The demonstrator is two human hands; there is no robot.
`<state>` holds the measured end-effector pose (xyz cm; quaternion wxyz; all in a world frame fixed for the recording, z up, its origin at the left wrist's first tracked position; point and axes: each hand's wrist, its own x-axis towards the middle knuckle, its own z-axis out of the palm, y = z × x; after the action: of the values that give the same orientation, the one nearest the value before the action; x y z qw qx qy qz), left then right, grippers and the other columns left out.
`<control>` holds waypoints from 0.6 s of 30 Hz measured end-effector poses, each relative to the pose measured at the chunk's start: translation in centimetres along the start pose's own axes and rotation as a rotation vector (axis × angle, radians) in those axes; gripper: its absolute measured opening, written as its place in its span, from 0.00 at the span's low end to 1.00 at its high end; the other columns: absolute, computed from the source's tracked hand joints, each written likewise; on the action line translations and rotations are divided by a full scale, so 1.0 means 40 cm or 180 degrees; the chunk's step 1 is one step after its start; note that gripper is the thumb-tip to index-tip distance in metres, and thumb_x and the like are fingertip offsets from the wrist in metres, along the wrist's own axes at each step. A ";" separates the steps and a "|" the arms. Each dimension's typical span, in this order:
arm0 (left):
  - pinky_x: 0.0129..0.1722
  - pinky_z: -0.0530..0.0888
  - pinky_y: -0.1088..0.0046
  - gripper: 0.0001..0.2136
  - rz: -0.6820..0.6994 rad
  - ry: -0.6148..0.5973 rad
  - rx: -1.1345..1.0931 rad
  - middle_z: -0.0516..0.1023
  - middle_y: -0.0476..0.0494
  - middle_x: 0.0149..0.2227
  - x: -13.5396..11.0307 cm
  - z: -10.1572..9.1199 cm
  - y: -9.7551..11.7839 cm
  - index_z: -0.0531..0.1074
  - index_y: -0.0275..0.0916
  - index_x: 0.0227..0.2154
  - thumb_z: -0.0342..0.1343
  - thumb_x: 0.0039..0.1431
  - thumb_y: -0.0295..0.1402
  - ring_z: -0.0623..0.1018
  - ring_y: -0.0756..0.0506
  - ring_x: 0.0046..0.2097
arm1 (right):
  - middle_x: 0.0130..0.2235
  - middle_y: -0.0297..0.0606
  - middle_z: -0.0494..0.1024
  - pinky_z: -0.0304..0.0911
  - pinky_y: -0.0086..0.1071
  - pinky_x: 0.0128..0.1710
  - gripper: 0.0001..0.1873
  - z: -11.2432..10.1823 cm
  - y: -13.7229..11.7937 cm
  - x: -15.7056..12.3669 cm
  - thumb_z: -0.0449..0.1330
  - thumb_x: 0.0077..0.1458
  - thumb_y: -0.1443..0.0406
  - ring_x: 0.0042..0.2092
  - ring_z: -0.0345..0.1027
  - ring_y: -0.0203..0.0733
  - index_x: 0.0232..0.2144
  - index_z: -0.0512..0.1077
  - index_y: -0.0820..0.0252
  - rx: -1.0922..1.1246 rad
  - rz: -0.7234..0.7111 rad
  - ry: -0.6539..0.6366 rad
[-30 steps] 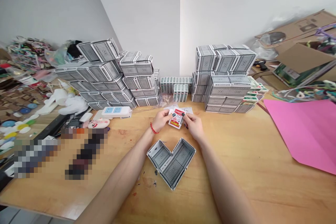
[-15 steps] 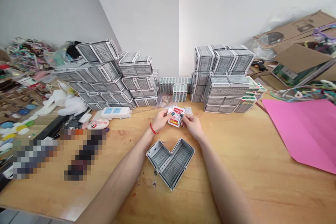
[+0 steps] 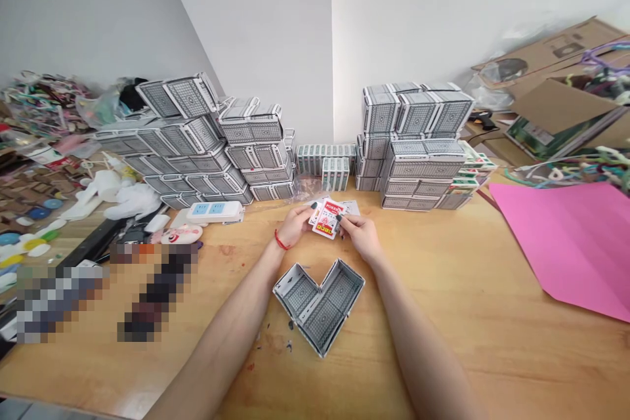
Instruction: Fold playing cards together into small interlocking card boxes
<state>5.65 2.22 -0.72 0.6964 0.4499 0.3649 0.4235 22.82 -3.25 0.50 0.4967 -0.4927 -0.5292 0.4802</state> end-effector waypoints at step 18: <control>0.40 0.70 0.65 0.15 -0.0428 -0.0683 -0.0374 0.77 0.40 0.36 -0.014 -0.017 0.033 0.74 0.35 0.35 0.62 0.42 0.35 0.75 0.46 0.37 | 0.19 0.34 0.68 0.56 0.29 0.27 0.20 0.000 0.000 -0.003 0.55 0.47 0.51 0.22 0.59 0.35 0.15 0.67 0.60 -0.0030 0.0029 -0.0007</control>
<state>4.50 2.24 0.37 0.7835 0.4256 0.2922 0.3460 22.83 -3.37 0.48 0.4915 -0.4969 -0.5298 0.4805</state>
